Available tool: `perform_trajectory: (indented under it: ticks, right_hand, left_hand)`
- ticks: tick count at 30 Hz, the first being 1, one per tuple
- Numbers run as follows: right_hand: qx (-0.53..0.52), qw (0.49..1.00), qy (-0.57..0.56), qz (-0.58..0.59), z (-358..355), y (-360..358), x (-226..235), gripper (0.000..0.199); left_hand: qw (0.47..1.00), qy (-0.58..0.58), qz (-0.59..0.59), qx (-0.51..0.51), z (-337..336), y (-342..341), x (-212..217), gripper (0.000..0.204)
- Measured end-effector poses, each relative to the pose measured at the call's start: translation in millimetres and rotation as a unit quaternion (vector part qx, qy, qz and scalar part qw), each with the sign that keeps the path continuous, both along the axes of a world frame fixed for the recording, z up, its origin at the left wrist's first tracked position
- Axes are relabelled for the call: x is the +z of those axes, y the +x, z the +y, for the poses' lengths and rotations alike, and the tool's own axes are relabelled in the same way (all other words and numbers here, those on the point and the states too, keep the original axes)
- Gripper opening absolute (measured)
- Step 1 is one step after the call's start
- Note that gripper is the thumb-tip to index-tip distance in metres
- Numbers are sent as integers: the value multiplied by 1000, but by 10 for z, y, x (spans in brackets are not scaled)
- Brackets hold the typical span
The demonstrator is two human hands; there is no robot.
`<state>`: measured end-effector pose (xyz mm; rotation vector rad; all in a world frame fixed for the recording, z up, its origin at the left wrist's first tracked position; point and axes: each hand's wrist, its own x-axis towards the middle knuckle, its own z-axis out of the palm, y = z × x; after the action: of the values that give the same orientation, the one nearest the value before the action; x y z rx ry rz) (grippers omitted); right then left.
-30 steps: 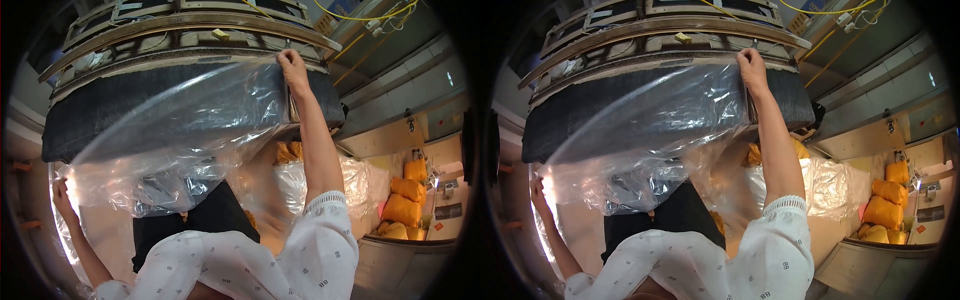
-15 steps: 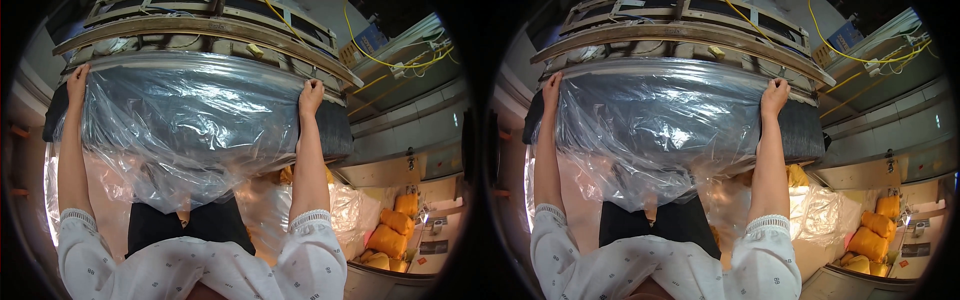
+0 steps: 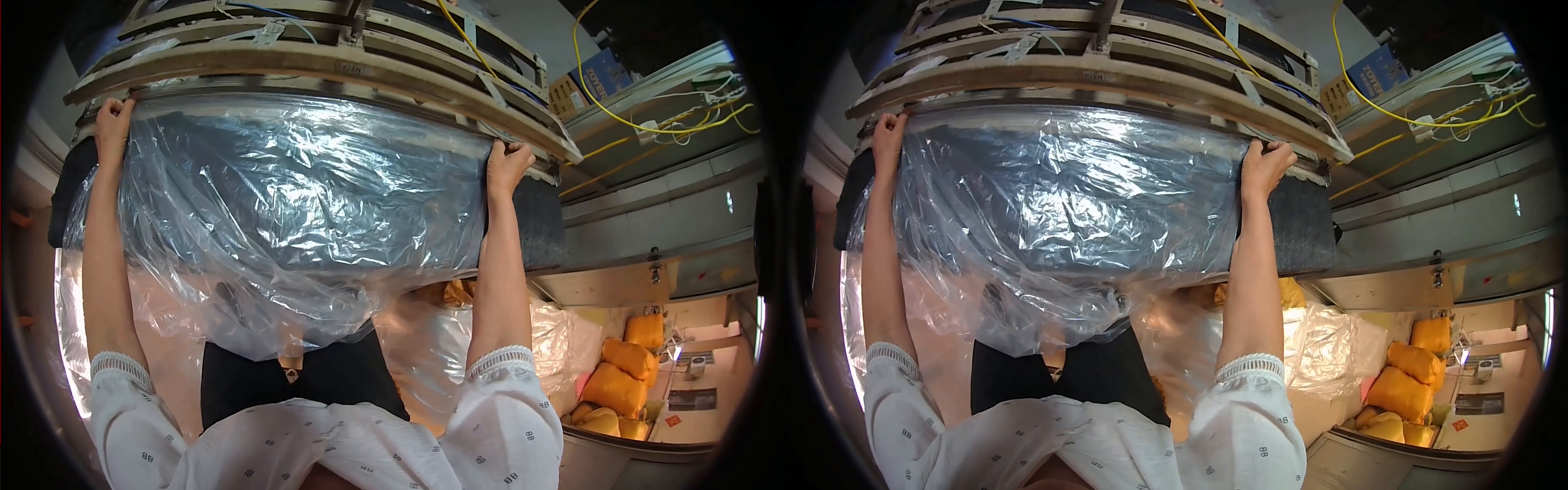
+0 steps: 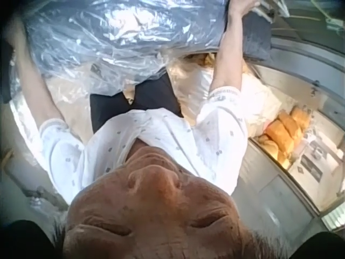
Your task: Wrapping a large foam part or cushion in a protective plastic sheet.
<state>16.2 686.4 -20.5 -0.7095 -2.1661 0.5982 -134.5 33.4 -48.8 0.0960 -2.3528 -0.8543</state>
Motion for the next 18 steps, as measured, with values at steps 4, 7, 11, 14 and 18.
perform_trajectory:
  ticks: [4, 7, 11, 14, 18]
  right_hand:
    - [6, 1000, -16, 24, 168, -17, -60, 30]
    - [8, 999, -22, 46, 229, -19, -65, 30]
    - [-28, 998, -36, 42, 236, -9, -25, 40]
    - [-52, 996, -4, -70, 98, -43, -18, 48]
    - [119, 984, 41, -123, -54, 358, 62, 37]
  left_hand:
    - [987, 156, -40, -5, 63, 92, 14, 36]
    - [993, 120, 3, 5, 190, 190, 97, 39]
    - [989, -104, -101, 27, 83, 99, 125, 44]
    - [994, -112, -14, 2, -172, 120, -133, 44]
    - [996, 77, -4, -51, -815, 339, -37, 44]
